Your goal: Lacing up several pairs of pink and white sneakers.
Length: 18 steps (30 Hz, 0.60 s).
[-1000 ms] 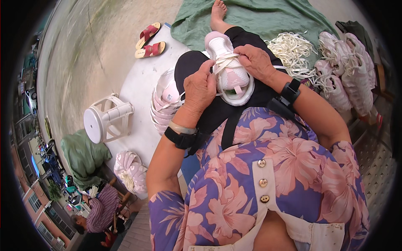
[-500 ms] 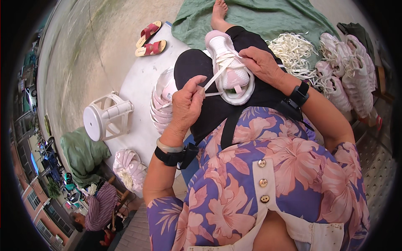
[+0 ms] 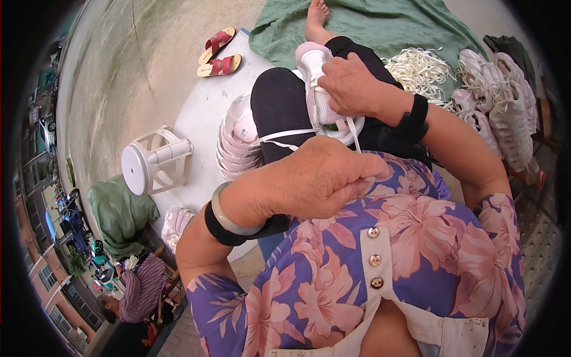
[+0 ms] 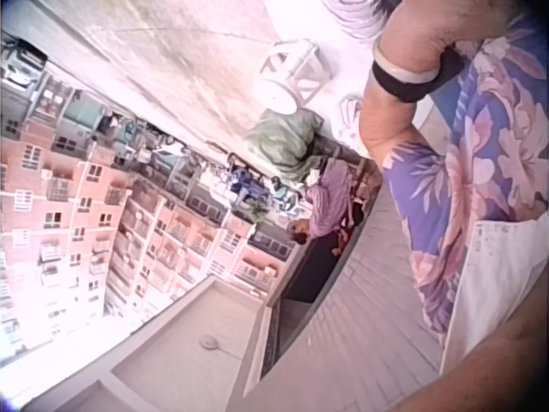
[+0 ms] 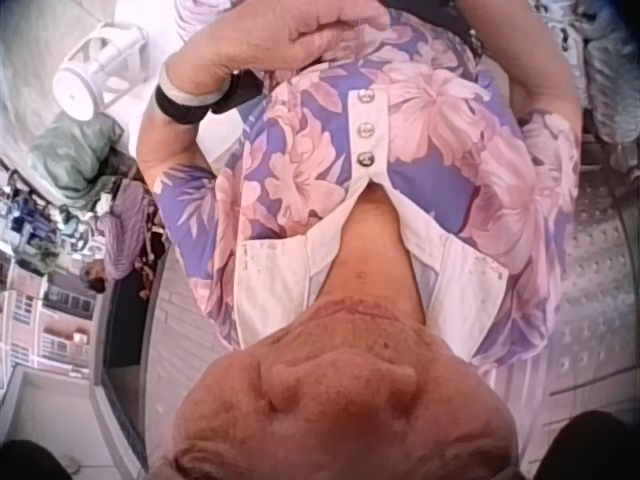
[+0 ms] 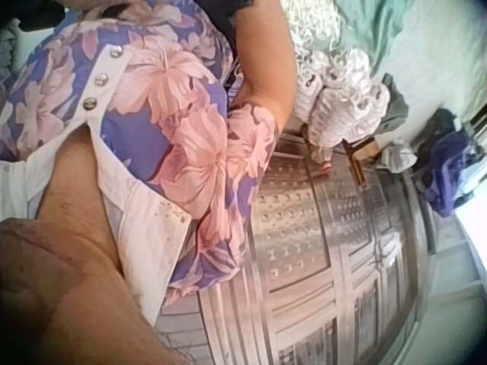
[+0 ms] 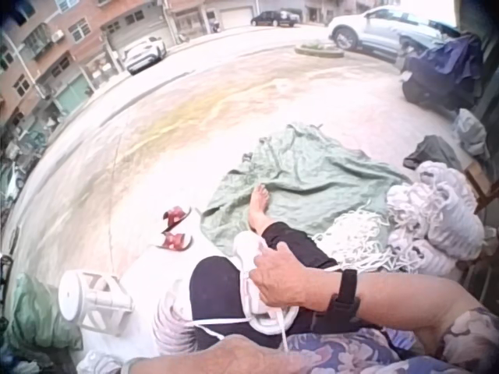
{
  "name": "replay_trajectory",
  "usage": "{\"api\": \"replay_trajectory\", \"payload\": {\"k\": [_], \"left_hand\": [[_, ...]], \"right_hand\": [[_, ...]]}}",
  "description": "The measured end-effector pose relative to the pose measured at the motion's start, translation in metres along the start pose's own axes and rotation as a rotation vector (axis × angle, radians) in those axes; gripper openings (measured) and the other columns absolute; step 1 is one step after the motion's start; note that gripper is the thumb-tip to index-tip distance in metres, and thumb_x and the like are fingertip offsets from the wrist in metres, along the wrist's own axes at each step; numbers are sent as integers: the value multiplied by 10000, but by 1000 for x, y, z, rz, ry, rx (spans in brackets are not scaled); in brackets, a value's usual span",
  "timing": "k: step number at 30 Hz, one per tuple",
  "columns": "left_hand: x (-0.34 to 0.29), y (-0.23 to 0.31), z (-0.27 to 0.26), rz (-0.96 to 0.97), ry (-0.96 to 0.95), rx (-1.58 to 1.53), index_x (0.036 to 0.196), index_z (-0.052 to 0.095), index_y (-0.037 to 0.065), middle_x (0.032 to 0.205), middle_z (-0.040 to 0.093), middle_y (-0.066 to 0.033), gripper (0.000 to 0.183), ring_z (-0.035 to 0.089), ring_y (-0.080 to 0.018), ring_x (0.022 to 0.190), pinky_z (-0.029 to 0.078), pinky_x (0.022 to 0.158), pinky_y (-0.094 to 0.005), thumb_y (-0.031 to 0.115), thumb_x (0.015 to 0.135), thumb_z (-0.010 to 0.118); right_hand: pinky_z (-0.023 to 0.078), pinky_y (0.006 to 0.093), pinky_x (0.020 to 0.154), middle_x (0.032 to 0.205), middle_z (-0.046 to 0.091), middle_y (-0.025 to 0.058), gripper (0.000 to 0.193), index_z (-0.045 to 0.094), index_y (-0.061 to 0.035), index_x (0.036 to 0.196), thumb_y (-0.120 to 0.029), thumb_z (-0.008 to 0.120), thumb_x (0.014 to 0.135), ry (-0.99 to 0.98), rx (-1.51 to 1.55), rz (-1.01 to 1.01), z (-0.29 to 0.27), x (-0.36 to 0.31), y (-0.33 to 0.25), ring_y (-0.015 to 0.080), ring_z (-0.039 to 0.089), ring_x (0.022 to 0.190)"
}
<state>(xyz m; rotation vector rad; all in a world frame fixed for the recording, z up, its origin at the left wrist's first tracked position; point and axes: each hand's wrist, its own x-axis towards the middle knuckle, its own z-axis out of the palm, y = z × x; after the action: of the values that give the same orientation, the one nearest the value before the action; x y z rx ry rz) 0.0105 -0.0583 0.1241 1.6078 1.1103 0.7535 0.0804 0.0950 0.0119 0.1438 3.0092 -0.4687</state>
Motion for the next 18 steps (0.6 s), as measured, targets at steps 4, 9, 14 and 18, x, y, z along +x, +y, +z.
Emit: {"api": "replay_trajectory", "payload": {"k": [4, 9, 14, 18], "left_hand": [[3, 4, -3, -19, -26, 70, 1044, 538, 50, 684, 609, -94, 221, 621, -244, 622, 459, 555, -285, 35, 826, 509], [-22, 11, -7, -149, 41, -50, 1027, 530, 30, 603, 577, -62, 213, 602, -160, 568, 426, 522, -259, 28, 816, 504], [-53, 14, -22, -293, 192, -51, 1046, 517, 2, 551, 499, -1, 241, 470, -60, 499, 338, 489, -205, 5, 804, 525], [-88, -4, -32, -562, 416, 121, 1010, 546, 20, 556, 494, -31, 216, 489, -120, 506, 362, 487, -244, 31, 796, 571]], "right_hand": [[363, 374, 642, 771, 541, 85, 129, 568, -81, 766, -141, 550, 653, 233, -37, -85, 16, 2, -1, 248, 537, 772], [411, 354, 555, 681, 573, 68, 188, 567, -37, 856, -108, 539, 684, 87, 331, 3, -2, 33, -13, 218, 558, 602], [382, 206, 461, 634, 564, 29, 196, 580, -24, 957, -143, 549, 804, -101, 1367, 191, -59, 52, -13, 61, 466, 472], [344, 158, 379, 658, 624, 71, 105, 606, -27, 922, -74, 567, 836, -53, 1606, 79, -114, 36, 30, 41, 473, 432]]}}
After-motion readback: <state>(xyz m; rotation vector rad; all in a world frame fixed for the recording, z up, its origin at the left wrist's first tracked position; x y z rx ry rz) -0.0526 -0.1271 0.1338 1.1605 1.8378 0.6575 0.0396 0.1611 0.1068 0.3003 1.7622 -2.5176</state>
